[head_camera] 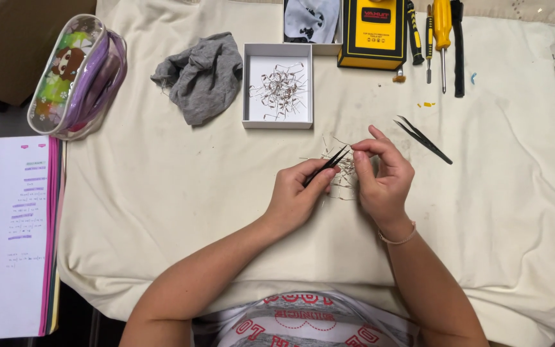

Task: The person is picking up small metal pins from a pile and a box, bending them by hand or with tweezers, and organizing them.

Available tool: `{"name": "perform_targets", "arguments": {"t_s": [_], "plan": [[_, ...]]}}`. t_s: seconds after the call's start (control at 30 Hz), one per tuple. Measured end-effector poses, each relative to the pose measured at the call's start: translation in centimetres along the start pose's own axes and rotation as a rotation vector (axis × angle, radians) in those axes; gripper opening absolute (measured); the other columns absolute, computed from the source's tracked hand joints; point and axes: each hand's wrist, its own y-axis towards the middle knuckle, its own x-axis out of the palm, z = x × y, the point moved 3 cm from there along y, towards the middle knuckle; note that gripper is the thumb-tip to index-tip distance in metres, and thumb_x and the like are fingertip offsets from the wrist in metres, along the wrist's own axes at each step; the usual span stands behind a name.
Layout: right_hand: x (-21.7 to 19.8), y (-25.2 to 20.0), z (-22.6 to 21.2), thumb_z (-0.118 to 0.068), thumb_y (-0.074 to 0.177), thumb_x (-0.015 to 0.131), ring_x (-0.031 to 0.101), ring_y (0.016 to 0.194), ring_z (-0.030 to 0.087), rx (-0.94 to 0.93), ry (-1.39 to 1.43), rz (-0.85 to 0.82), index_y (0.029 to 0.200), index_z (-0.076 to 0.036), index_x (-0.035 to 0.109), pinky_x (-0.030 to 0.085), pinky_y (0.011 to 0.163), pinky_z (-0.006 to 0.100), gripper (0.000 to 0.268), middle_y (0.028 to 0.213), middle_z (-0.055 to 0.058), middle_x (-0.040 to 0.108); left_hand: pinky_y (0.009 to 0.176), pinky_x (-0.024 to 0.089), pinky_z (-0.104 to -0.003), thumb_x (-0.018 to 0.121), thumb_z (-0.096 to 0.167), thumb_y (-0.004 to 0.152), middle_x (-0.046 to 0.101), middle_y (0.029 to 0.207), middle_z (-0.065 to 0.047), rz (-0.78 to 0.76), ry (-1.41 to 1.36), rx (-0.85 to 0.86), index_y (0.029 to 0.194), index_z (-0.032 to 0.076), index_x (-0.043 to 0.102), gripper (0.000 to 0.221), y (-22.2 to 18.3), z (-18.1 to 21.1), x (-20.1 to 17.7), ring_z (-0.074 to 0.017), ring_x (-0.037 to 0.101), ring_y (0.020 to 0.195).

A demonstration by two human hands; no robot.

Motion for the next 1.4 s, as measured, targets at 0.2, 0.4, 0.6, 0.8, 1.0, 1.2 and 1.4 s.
{"name": "perform_targets", "arguments": {"t_s": [0.2, 0.4, 0.6, 0.8, 1.0, 1.2, 1.4], "plan": [[0.5, 0.1, -0.7, 0.003, 0.096, 0.069, 0.059, 0.077, 0.019, -0.033, -0.023, -0.039, 0.097, 0.005, 0.071, 0.042, 0.118, 0.059, 0.003, 0.069, 0.008, 0.056, 0.056, 0.047, -0.023, 0.064, 0.017, 0.101, 0.067, 0.061, -0.005, 0.000, -0.019, -0.013, 0.105, 0.006, 0.078, 0.018, 0.0, 0.2, -0.1, -0.0078, 0.053, 0.060], [0.4, 0.1, -0.8, 0.003, 0.097, 0.069, 0.058, 0.077, 0.020, -0.024, -0.022, -0.047, 0.097, 0.006, 0.071, 0.043, 0.117, 0.059, 0.004, 0.069, 0.009, 0.055, 0.049, 0.042, -0.021, 0.063, 0.016, 0.102, 0.066, 0.059, -0.005, -0.005, -0.036, -0.016, 0.099, 0.006, 0.078, 0.018, -0.1, 0.1, 0.0, -0.0062, 0.048, 0.054], [0.0, 0.8, -0.9, -0.020, 0.103, 0.052, 0.071, 0.108, 0.021, 0.161, 0.200, -0.146, 0.113, 0.006, 0.067, 0.032, 0.126, 0.047, 0.032, 0.100, 0.020, 0.076, 0.047, 0.038, -0.019, 0.062, 0.013, 0.103, 0.063, 0.058, -0.004, -0.054, -0.136, -0.059, 0.096, 0.005, 0.076, 0.019, -0.3, 0.4, 0.4, -0.0039, 0.045, 0.052], [-0.4, 0.4, 1.6, -0.002, 0.095, 0.054, 0.075, 0.105, 0.038, 0.343, 0.877, -0.284, 0.117, 0.010, 0.064, 0.036, 0.122, 0.062, 0.027, 0.099, 0.033, 0.074, 0.045, 0.037, -0.016, 0.059, 0.012, 0.104, 0.059, 0.057, -0.002, -0.166, -0.253, -0.106, 0.095, 0.004, 0.074, 0.019, -0.8, 0.3, 1.2, -0.0021, 0.045, 0.051], [-0.4, 0.1, 2.7, -0.001, 0.091, 0.063, 0.073, 0.111, 0.043, 0.341, 1.116, -0.436, 0.113, 0.006, 0.071, 0.027, 0.121, 0.068, 0.024, 0.100, 0.029, 0.076, 0.044, 0.036, -0.015, 0.060, 0.014, 0.104, 0.058, 0.056, -0.001, -0.227, -0.290, -0.115, 0.089, 0.006, 0.072, 0.021, -1.2, 0.6, 1.7, -0.0011, 0.044, 0.049], [0.1, -0.9, 4.3, -0.001, 0.090, 0.067, 0.070, 0.113, 0.045, 0.379, 1.262, -0.465, 0.117, 0.006, 0.070, 0.026, 0.120, 0.071, 0.028, 0.105, 0.028, 0.076, 0.043, 0.034, -0.013, 0.059, 0.015, 0.105, 0.054, 0.051, 0.002, -0.242, -0.322, -0.098, 0.083, 0.006, 0.070, 0.027, -0.7, 1.4, 1.6, 0.0004, 0.042, 0.047], [0.7, -1.3, 5.2, -0.003, 0.090, 0.070, 0.070, 0.114, 0.044, 0.402, 1.313, -0.455, 0.116, 0.005, 0.070, 0.030, 0.118, 0.070, 0.027, 0.104, 0.026, 0.077, 0.043, 0.037, -0.013, 0.060, 0.013, 0.104, 0.057, 0.055, -0.001, -0.216, -0.336, -0.066, 0.087, 0.005, 0.072, 0.022, -0.8, 0.8, 1.5, 0.0002, 0.045, 0.047]]}}
